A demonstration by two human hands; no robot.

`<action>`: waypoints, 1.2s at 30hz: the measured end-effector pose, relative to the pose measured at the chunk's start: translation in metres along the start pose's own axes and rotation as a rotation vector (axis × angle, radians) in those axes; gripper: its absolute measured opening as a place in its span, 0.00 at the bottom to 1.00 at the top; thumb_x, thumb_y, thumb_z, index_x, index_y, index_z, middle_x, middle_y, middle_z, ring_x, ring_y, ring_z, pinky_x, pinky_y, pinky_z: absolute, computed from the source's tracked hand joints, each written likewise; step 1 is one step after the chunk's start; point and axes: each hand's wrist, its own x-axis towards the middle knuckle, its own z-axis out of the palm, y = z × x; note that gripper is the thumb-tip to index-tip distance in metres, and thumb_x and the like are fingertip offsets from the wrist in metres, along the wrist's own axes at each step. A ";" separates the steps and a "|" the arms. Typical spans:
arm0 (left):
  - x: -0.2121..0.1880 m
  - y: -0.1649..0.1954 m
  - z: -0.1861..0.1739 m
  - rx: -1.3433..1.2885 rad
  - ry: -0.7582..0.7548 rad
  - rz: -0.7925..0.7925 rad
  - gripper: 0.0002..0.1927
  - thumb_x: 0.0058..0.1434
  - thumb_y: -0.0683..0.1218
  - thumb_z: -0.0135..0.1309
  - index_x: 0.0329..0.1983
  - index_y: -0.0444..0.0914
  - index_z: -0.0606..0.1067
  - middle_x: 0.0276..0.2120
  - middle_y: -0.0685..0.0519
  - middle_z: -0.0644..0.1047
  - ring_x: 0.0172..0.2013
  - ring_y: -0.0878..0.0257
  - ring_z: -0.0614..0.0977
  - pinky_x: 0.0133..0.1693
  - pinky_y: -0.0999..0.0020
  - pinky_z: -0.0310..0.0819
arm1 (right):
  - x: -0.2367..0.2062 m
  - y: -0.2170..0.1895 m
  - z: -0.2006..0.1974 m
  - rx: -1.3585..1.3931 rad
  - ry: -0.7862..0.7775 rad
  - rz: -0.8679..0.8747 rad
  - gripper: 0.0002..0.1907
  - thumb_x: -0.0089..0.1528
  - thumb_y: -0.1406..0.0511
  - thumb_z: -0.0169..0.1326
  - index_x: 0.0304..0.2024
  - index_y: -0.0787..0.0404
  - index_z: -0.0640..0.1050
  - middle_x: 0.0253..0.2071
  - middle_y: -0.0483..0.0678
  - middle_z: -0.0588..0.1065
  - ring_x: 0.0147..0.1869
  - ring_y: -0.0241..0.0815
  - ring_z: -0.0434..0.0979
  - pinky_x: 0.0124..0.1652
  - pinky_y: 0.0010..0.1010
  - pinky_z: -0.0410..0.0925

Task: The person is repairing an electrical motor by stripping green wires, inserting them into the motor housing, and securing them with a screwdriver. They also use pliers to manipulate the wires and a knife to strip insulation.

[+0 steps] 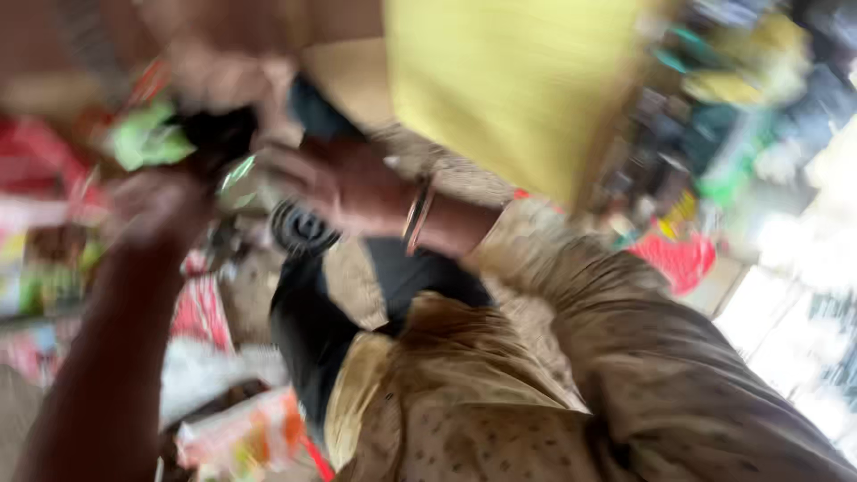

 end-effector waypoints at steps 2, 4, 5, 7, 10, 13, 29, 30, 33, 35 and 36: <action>-0.003 0.007 -0.026 -0.001 0.018 -0.049 0.07 0.69 0.54 0.50 0.48 0.53 0.76 0.28 0.60 0.76 0.26 0.62 0.76 0.30 0.63 0.73 | -0.083 -0.018 -0.024 0.010 0.159 0.071 0.29 0.54 0.67 0.61 0.59 0.57 0.72 0.54 0.53 0.77 0.44 0.42 0.78 0.40 0.36 0.73; -0.008 0.016 -0.051 0.014 0.010 -0.074 0.09 0.71 0.60 0.51 0.48 0.56 0.77 0.31 0.59 0.79 0.30 0.59 0.79 0.34 0.60 0.74 | -0.178 -0.025 -0.053 0.115 0.193 0.287 0.22 0.61 0.67 0.64 0.58 0.57 0.76 0.54 0.50 0.77 0.46 0.42 0.80 0.37 0.28 0.74; -0.010 0.019 -0.055 0.030 0.007 -0.081 0.11 0.72 0.63 0.51 0.48 0.58 0.78 0.32 0.58 0.80 0.31 0.57 0.80 0.36 0.58 0.74 | -0.223 -0.021 -0.066 0.078 0.263 0.361 0.17 0.64 0.68 0.62 0.56 0.56 0.77 0.52 0.44 0.78 0.49 0.40 0.81 0.45 0.27 0.77; -0.016 0.024 -0.062 0.086 0.014 -0.080 0.13 0.73 0.68 0.53 0.49 0.60 0.79 0.35 0.57 0.82 0.35 0.54 0.83 0.39 0.54 0.75 | -0.309 -0.018 -0.090 0.115 0.423 0.772 0.12 0.68 0.71 0.55 0.53 0.61 0.79 0.50 0.50 0.79 0.46 0.43 0.82 0.43 0.30 0.77; -0.018 0.029 -0.065 0.085 0.094 -0.081 0.15 0.72 0.70 0.57 0.49 0.61 0.81 0.36 0.57 0.83 0.39 0.53 0.84 0.43 0.53 0.74 | -0.394 0.019 -0.107 0.166 0.732 1.209 0.08 0.67 0.73 0.54 0.48 0.61 0.79 0.40 0.46 0.79 0.36 0.37 0.78 0.33 0.26 0.71; -0.013 0.031 -0.063 -0.055 0.094 -0.108 0.15 0.69 0.69 0.60 0.49 0.60 0.82 0.37 0.57 0.83 0.40 0.53 0.83 0.44 0.53 0.73 | -0.448 0.053 -0.116 -0.080 0.815 1.222 0.03 0.69 0.73 0.56 0.44 0.62 0.78 0.39 0.48 0.77 0.38 0.39 0.77 0.37 0.29 0.71; -0.012 0.029 -0.081 0.109 0.107 -0.069 0.16 0.72 0.73 0.58 0.47 0.62 0.83 0.28 0.56 0.82 0.25 0.59 0.82 0.34 0.62 0.76 | -0.396 0.171 -0.213 -0.354 0.625 0.961 0.07 0.66 0.73 0.60 0.46 0.61 0.81 0.44 0.52 0.77 0.44 0.49 0.80 0.42 0.36 0.72; -0.010 0.029 -0.081 0.101 0.113 -0.071 0.17 0.72 0.73 0.58 0.46 0.61 0.83 0.29 0.56 0.82 0.25 0.59 0.82 0.34 0.62 0.76 | -0.395 0.187 -0.211 -0.409 0.595 0.934 0.08 0.65 0.72 0.60 0.47 0.61 0.81 0.43 0.53 0.77 0.45 0.50 0.79 0.42 0.37 0.71; -0.002 0.023 -0.072 0.073 0.002 -0.111 0.20 0.67 0.75 0.58 0.46 0.61 0.83 0.29 0.54 0.83 0.28 0.56 0.83 0.34 0.58 0.77 | -0.390 0.214 -0.213 -0.646 0.273 1.029 0.06 0.66 0.67 0.59 0.45 0.59 0.81 0.42 0.51 0.78 0.43 0.49 0.78 0.40 0.36 0.71; 0.001 0.018 -0.059 -0.179 0.276 0.073 0.16 0.74 0.70 0.51 0.54 0.62 0.81 0.52 0.55 0.83 0.51 0.56 0.83 0.54 0.52 0.73 | -0.404 0.227 -0.212 -0.489 0.151 1.073 0.05 0.67 0.67 0.58 0.46 0.60 0.80 0.41 0.51 0.78 0.41 0.48 0.78 0.39 0.36 0.70; 0.004 0.012 -0.055 -0.015 0.098 -0.063 0.24 0.60 0.70 0.58 0.59 0.66 0.81 0.40 0.45 0.82 0.40 0.42 0.82 0.39 0.45 0.73 | -0.406 0.224 -0.214 -0.411 0.132 1.072 0.05 0.67 0.67 0.57 0.46 0.60 0.79 0.41 0.52 0.78 0.41 0.48 0.77 0.39 0.35 0.70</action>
